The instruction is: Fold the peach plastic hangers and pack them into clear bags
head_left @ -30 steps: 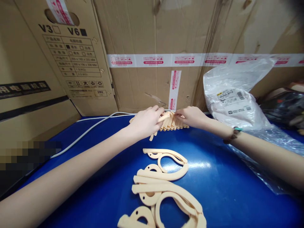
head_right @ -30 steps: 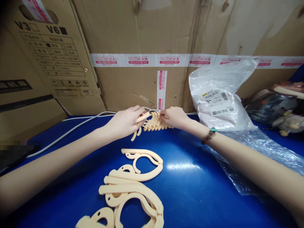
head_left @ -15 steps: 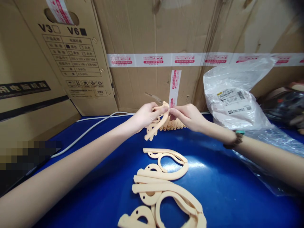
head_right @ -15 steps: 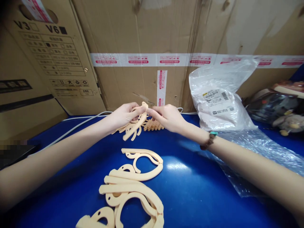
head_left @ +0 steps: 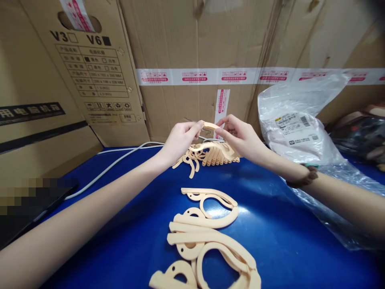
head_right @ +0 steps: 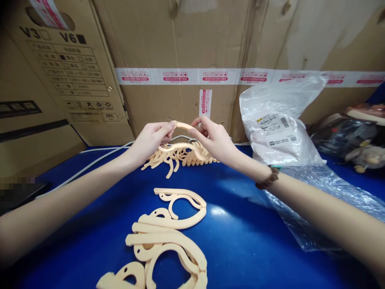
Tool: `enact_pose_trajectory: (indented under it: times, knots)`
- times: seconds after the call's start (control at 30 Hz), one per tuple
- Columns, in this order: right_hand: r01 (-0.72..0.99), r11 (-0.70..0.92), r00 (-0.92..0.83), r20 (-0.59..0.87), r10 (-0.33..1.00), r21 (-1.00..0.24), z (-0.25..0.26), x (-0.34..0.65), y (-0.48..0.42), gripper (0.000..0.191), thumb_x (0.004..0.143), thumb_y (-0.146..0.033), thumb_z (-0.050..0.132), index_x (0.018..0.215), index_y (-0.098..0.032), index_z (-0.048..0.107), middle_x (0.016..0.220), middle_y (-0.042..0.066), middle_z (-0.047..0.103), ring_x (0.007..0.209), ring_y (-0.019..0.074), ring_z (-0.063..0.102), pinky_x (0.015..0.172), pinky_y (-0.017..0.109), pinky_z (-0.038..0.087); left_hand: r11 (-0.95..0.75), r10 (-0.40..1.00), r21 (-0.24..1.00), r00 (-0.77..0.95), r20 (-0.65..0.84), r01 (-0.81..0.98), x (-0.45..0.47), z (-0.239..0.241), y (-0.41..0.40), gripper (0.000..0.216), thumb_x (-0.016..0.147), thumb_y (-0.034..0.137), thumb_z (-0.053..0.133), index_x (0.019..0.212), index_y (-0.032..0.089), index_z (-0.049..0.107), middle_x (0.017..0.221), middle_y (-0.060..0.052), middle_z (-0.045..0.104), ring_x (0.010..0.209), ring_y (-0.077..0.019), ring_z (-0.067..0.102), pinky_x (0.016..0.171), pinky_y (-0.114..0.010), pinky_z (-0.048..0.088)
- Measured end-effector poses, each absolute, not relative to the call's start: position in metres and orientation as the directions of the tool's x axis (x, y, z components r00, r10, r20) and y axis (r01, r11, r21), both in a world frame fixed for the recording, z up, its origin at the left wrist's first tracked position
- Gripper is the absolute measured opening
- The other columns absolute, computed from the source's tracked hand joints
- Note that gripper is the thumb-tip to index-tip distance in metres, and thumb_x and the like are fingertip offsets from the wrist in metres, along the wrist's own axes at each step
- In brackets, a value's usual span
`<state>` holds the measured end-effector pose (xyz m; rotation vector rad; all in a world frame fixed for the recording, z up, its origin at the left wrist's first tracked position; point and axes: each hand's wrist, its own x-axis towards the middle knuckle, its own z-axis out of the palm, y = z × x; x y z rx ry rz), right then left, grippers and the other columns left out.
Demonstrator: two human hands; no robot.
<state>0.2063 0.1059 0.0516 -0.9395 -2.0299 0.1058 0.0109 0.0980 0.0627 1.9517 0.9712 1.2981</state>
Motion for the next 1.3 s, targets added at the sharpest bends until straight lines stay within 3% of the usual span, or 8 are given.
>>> enact_pose_trajectory:
  times: [0.17,0.3,0.43,0.77,0.87,1.0,1.13,1.3]
  knots:
    - [0.86,0.509,-0.404,0.656,0.638,0.035,0.053,0.205,0.098,0.032,0.096,-0.036,0.038,0.096,-0.016,0.062,0.069,0.006,0.065,0.057,0.0163,0.054,0.054,0.028,0.027,-0.67,0.712,0.446,0.341,0.614,0.594,0.01,0.056,0.09,0.04,0.098,0.038,0.034,0.067,0.018,0.051,0.056,0.003,0.04,0.052,-0.0114,0.039,0.054,-0.025,0.025]
    - [0.7,0.582,-0.446,0.382,0.809,-0.413,0.055,0.199,0.098,0.035,0.096,-0.034,0.033,0.087,-0.017,0.062,0.06,0.004,0.061,0.051,0.0153,0.052,0.05,0.027,0.034,-0.572,0.7,0.126,0.402,0.59,0.811,0.009,0.052,0.088,0.038,0.099,0.039,0.03,0.099,0.018,0.061,0.064,-0.002,0.056,0.062,-0.0184,0.057,0.059,-0.026,0.03]
    - [0.488,0.434,-0.471,0.19,0.861,-0.757,0.056,0.198,0.103,0.03,0.093,-0.031,0.035,0.085,-0.019,0.062,0.053,0.0,0.054,0.043,0.0133,0.045,0.043,0.026,0.034,-0.432,0.86,0.254,0.31,0.406,0.865,0.0,0.047,0.106,0.046,0.099,0.045,0.023,0.095,0.021,0.062,0.083,-0.006,0.068,0.083,-0.0234,0.064,0.069,-0.028,0.038]
    - [0.086,0.434,0.085,0.441,0.894,-0.897,0.056,0.206,0.118,0.013,0.085,-0.022,0.04,0.098,-0.024,0.039,0.088,0.007,0.068,0.071,0.0164,0.065,0.062,0.03,0.051,-0.303,0.952,0.625,0.257,0.166,0.72,-0.005,0.046,0.118,0.058,0.095,0.055,0.023,0.094,0.015,0.065,0.094,-0.011,0.07,0.084,-0.0203,0.066,0.069,-0.029,0.047]
    - [0.195,0.564,0.133,0.591,0.795,-0.802,0.06,0.211,0.118,0.016,0.08,-0.019,0.046,0.094,-0.025,0.039,0.1,0.007,0.066,0.087,0.018,0.065,0.07,0.031,0.052,-0.167,0.885,0.938,0.465,0.007,0.302,0.007,0.051,0.109,0.042,0.095,0.046,0.042,0.082,0.013,0.064,0.084,-0.008,0.068,0.075,-0.0144,0.064,0.07,-0.025,0.05]
    - [0.662,0.617,-0.133,0.743,0.656,-0.426,0.065,0.219,0.114,0.008,0.084,-0.025,0.053,0.091,-0.021,0.052,0.093,0.008,0.067,0.085,0.0208,0.062,0.069,0.032,0.047,-0.015,0.933,1.0,0.36,0.011,0.007,0.015,0.054,0.098,0.019,0.095,0.02,0.046,0.082,0.013,0.056,0.074,-0.003,0.063,0.058,-0.0086,0.059,0.059,-0.022,0.05]
    - [0.837,0.538,-0.445,0.699,0.56,0.101,0.066,0.223,0.109,0.024,0.096,-0.034,0.043,0.099,-0.019,0.061,0.098,0.01,0.07,0.093,0.023,0.062,0.073,0.033,0.042,0.039,0.928,0.998,0.371,-0.02,-0.043,0.015,0.061,0.09,0.017,0.097,0.019,0.042,0.085,0.015,0.053,0.057,0.005,0.048,0.039,-0.004,0.041,0.038,-0.015,0.035]
    - [0.751,0.556,-0.66,0.438,0.61,0.357,0.058,0.219,0.105,0.028,0.098,-0.028,0.035,0.092,-0.017,0.061,0.085,0.009,0.071,0.074,0.0191,0.063,0.055,0.028,0.031,0.035,0.912,0.991,0.402,-0.084,0.13,0.019,0.064,0.085,0.026,0.099,0.027,0.038,0.08,0.015,0.052,0.049,0.01,0.024,0.034,-0.0023,0.02,0.035,-0.014,0.017]
